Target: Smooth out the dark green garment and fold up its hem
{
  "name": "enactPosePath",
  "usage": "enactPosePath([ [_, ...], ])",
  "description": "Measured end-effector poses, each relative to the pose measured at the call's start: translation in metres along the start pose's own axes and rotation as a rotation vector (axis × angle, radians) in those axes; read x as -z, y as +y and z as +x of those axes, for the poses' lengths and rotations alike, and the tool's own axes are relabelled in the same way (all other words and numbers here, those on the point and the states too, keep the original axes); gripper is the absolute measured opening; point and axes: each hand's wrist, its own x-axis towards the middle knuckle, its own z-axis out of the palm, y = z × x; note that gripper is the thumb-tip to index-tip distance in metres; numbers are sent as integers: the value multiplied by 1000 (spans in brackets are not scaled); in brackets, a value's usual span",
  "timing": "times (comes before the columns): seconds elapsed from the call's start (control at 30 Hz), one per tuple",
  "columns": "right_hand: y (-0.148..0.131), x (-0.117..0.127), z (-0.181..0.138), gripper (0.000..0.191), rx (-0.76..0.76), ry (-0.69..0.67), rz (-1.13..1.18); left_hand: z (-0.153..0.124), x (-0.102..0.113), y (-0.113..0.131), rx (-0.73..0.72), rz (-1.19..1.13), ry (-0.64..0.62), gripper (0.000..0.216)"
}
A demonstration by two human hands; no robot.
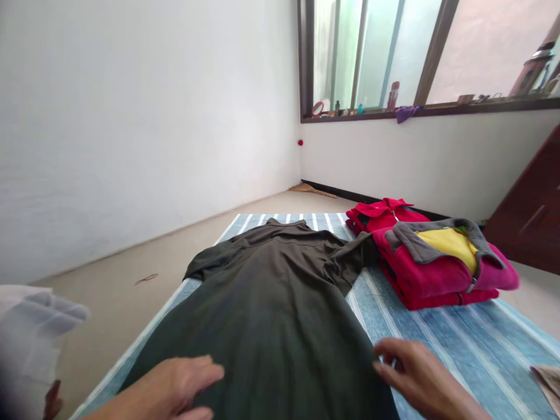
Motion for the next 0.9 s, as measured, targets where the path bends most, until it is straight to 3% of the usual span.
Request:
enactPosePath([
  [0.07,-6,13,50,23,-145,76,156,47,-6,19,-98,-2,-227,14],
  [0.13,-10,20,99,29,-419,277,401,89,-23,36,-122,16,-299,13],
  [0.27,-2,19,169,44,-614,432,486,144,-72,54,-104,29,-215,26],
  [0.37,11,13,200,54,-708,485,525,165,-105,56,-61,6,-120,37],
  [0.43,18,8,214,48,-729,512,543,172,-122,55,-8,-5,-87,43],
  [0.57,27,3,233,26,-645,589,597,172,-145,48,29,-23,-128,50],
  [0.7,28,9,238,20,-458,688,705,169,-151,41,30,-54,-199,53],
  [0.9,4,51,237,14,-71,812,981,171,-145,42,45,-84,-269,56],
])
